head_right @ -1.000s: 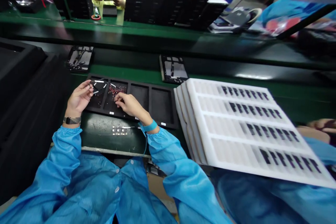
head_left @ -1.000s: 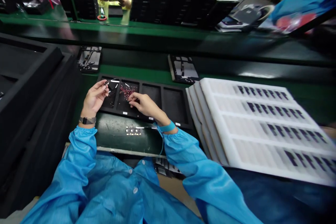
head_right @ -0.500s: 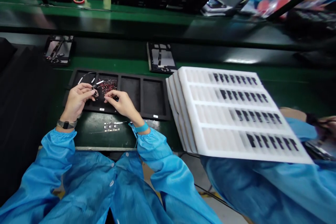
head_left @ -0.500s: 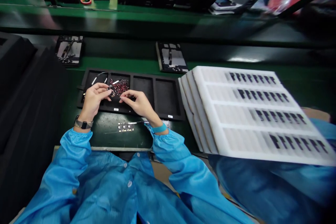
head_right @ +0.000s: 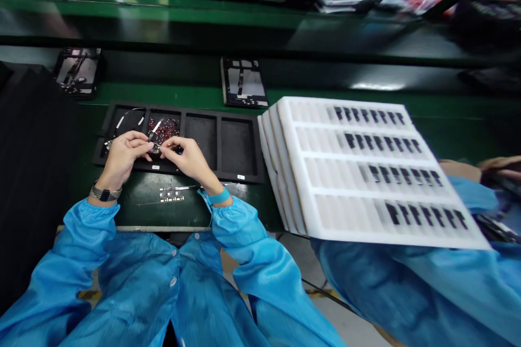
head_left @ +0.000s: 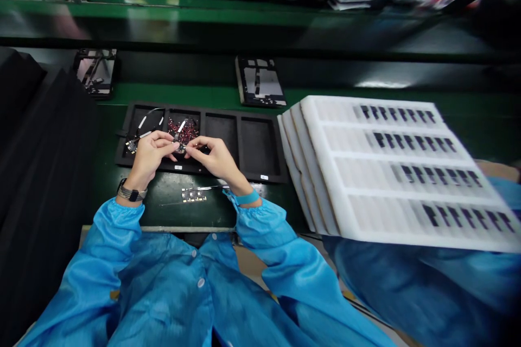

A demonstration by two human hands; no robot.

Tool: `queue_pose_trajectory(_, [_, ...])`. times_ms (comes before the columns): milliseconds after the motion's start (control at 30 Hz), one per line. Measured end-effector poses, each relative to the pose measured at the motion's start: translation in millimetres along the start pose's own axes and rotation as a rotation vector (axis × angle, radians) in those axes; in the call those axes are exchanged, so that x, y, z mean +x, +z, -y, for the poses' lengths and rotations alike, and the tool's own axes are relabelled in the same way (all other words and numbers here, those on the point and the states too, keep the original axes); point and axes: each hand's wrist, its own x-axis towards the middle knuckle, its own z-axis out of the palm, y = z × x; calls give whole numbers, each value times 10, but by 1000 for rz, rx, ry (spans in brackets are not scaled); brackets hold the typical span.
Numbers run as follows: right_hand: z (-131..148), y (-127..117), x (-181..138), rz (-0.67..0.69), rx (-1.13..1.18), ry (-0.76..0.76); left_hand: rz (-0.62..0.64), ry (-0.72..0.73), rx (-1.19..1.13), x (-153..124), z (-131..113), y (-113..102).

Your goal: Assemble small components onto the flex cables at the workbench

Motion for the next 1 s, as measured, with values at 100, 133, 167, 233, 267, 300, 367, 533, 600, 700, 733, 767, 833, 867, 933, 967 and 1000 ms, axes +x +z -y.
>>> queue_pose_trajectory(100, [17,-30,-3,25,-4,17,14,0,4,3,9,-1])
queue_pose_trajectory(133, [21,-39,-4,29,-3,18,19,1,6,2,8,1])
queue_pose_trajectory(167, [23,-46,-4,30,-1,20,22,1,9,1,7,3])
queue_pose_trajectory(233, [20,-58,-4,37,-2,28,27,0,21,-3,4,7])
queue_pose_trajectory(267, [15,-62,-3,47,-9,36,30,-2,30,-5,3,7])
queue_pose_trajectory(300, [8,-67,-2,60,-17,46,34,-4,42,-5,5,6])
queue_pose_trajectory(367, [-8,-76,0,87,-39,64,42,-6,66,-1,12,-2])
queue_pose_trajectory(533, [-24,-86,0,89,-10,69,62,-29,66,14,32,-18])
queue_pose_trajectory(600, [-13,-86,-6,79,32,67,77,-51,37,11,30,-14])
queue_pose_trajectory(700, [5,-86,-20,64,68,71,87,-69,4,1,25,0])
queue_pose_trajectory(733, [8,-84,-24,61,72,77,87,-71,2,-1,26,4])
queue_pose_trajectory(767, [10,-80,-27,63,75,85,84,-72,3,-2,29,8])
queue_pose_trajectory(833, [7,-63,-26,71,84,98,77,-69,11,-2,39,17])
queue_pose_trajectory(867, [4,-53,-22,70,86,95,72,-63,19,-4,44,24])
queue_pose_trajectory(933, [-3,-44,-7,39,78,63,49,-30,41,-19,38,47])
queue_pose_trajectory(967, [-8,-57,1,4,72,47,26,1,50,-33,22,64])
queue_pose_trajectory(1000, [-14,-87,8,-40,73,40,-7,45,60,-51,-9,84])
